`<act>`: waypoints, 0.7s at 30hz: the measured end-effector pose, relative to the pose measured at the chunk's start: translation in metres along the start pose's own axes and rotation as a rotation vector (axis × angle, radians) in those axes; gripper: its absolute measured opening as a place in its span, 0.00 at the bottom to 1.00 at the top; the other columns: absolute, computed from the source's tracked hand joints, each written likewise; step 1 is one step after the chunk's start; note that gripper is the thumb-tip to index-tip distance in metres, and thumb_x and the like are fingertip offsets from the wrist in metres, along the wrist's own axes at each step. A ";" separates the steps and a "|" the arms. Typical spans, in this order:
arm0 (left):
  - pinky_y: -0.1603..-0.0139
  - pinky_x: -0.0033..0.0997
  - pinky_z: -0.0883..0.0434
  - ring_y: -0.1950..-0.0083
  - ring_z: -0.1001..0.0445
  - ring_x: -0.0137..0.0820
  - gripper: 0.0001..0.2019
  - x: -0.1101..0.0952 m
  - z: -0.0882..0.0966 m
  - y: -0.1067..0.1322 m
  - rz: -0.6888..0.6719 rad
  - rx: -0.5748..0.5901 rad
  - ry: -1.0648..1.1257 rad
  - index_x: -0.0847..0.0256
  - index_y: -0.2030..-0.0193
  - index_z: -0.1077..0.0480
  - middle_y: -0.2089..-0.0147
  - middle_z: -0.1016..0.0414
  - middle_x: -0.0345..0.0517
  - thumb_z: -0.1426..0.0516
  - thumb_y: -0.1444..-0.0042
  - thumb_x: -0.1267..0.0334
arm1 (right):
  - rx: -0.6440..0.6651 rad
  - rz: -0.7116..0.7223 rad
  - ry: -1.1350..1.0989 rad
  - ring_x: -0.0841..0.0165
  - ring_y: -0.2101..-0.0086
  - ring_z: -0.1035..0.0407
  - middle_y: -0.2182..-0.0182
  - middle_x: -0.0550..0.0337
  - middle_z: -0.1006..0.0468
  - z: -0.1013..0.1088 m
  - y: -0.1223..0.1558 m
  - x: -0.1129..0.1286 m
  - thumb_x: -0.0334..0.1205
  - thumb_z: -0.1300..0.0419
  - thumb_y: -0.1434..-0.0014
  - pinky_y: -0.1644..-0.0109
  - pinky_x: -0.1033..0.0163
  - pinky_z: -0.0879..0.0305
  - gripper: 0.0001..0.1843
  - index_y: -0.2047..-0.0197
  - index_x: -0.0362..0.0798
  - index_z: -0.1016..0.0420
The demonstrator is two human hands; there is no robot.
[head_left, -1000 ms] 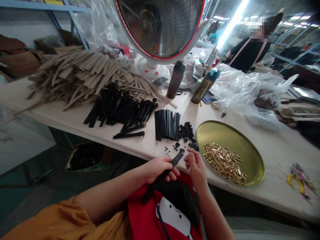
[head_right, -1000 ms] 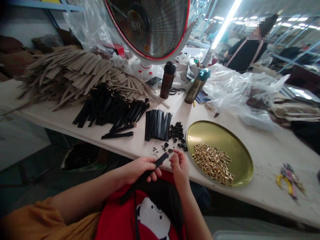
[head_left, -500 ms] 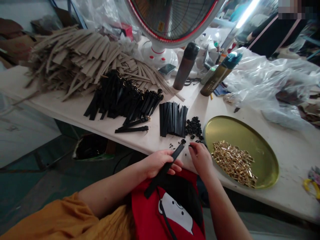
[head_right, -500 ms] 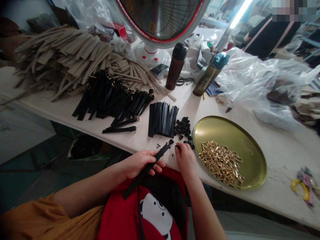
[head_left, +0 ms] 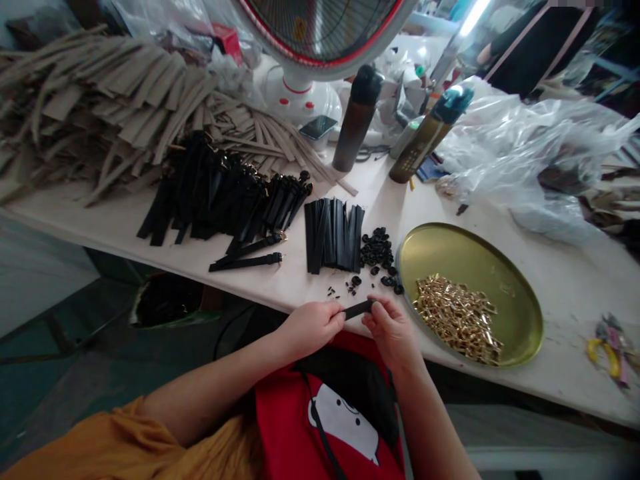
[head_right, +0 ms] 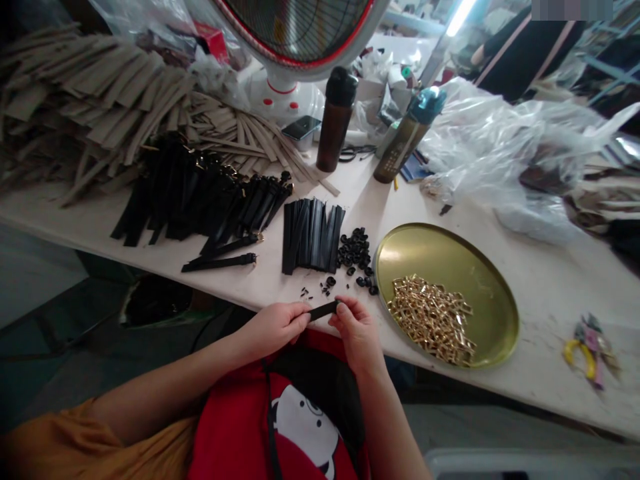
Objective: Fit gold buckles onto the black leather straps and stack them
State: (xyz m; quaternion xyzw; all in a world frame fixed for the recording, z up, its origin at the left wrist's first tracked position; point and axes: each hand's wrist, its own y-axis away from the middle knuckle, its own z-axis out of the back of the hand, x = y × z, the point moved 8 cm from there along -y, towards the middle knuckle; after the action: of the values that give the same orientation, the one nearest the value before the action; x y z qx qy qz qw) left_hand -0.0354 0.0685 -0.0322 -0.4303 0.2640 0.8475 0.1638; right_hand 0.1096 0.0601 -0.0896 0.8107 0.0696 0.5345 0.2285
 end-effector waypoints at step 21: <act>0.67 0.27 0.38 0.68 0.31 0.31 0.18 -0.010 -0.009 0.025 -0.030 -0.141 0.149 0.62 0.49 0.41 0.70 0.30 0.43 0.58 0.40 0.54 | 0.222 -0.090 -0.059 0.75 0.77 0.35 0.76 0.65 0.27 -0.043 0.049 -0.026 0.44 0.35 0.54 0.71 0.68 0.37 0.13 0.65 0.48 0.29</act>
State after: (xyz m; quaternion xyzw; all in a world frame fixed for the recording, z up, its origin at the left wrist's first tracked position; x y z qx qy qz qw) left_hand -0.0359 0.0425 -0.0208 -0.5067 0.2089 0.8269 0.1258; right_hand 0.0536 0.0199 -0.0753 0.8424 0.1581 0.4886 0.1630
